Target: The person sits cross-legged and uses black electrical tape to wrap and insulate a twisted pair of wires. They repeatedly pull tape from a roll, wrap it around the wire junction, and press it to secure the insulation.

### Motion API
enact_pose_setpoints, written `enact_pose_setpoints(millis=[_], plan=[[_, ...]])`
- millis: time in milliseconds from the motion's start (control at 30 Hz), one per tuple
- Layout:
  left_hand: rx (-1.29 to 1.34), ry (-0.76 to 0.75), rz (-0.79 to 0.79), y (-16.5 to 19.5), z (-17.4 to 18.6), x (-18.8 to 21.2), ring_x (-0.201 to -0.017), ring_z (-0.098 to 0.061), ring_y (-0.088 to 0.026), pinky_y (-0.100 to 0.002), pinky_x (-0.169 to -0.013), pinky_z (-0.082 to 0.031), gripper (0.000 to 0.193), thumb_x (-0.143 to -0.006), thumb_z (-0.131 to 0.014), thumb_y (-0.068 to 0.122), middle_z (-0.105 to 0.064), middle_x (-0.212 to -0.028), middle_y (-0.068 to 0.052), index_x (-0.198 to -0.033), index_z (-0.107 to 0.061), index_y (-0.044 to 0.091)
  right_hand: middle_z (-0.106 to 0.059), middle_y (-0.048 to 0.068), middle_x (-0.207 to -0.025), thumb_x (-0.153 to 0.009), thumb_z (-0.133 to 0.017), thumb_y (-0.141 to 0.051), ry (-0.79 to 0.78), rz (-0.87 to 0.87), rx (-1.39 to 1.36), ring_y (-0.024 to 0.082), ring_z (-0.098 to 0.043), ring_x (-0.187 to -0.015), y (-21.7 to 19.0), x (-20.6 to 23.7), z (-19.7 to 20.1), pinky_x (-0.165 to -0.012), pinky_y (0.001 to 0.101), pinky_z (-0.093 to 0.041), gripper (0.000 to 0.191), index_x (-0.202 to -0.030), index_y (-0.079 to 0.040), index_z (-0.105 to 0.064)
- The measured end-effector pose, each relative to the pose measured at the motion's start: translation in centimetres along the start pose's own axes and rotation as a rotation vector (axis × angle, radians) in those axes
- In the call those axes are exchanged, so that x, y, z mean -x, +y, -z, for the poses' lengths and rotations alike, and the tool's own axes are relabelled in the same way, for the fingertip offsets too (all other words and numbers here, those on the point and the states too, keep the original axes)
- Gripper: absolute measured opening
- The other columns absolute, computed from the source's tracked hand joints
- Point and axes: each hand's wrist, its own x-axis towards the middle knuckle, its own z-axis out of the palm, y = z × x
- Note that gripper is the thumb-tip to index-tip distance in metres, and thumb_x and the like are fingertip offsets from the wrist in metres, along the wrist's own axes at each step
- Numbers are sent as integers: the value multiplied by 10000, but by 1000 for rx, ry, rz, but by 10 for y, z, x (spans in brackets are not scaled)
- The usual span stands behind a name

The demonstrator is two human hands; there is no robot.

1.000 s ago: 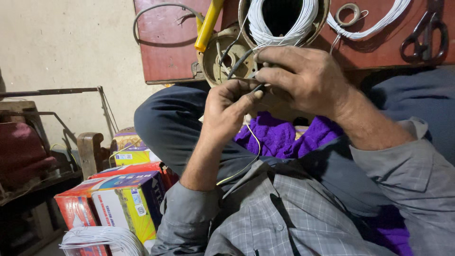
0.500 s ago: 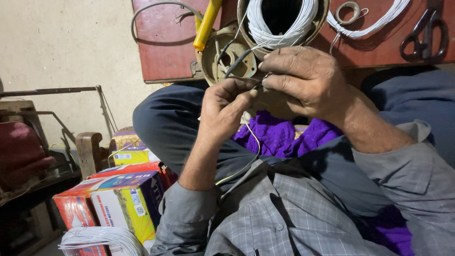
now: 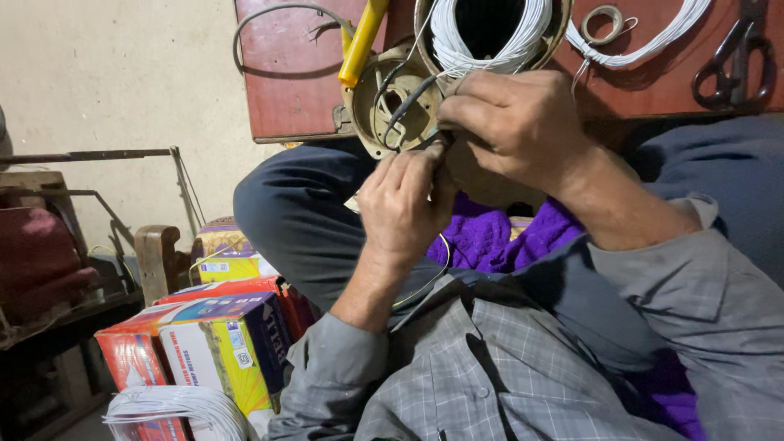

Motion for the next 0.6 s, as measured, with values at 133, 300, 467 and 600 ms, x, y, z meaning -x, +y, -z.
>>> enact_pose_setpoints(millis=[133,300,467,600], plan=[[-67,24,-56,-5,-2,0,-787,-651,-255,-383,-710,-537,322,-889,-762,45,-645,-900,-76,-1198,-668,50,-699,37,-955,-801,-822,-133,-37,-43,41,254,-701,-824,-1,-3,-8,-698,377,-554,254,-1033,-86,-728],[-70,-25,-60,-9,-6,-1,-784,-652,-276,-390,-696,-534,331,-837,-784,82,-638,-881,-92,-1149,-680,42,-689,50,-933,-805,-796,-108,-120,-74,62,271,-701,-829,-5,-11,0,-698,390,-559,240,-1032,-92,-722],[365,-202,431,-10,-12,4,-756,-646,-175,-307,-681,-544,215,-931,-742,123,-689,-854,-85,-1107,-696,9,-704,97,-1108,-710,-746,-97,-218,9,-167,314,-710,-958,0,-8,19,-783,404,-584,428,-1127,-37,-668],[990,-375,749,-23,-16,0,-765,-582,-63,-255,-663,-499,182,-1003,-697,99,-676,-884,-27,-1090,-695,-60,-681,123,-1154,-805,-815,-123,-152,20,-254,315,-706,-1022,2,0,20,-831,400,-586,360,-1099,-25,-633]])
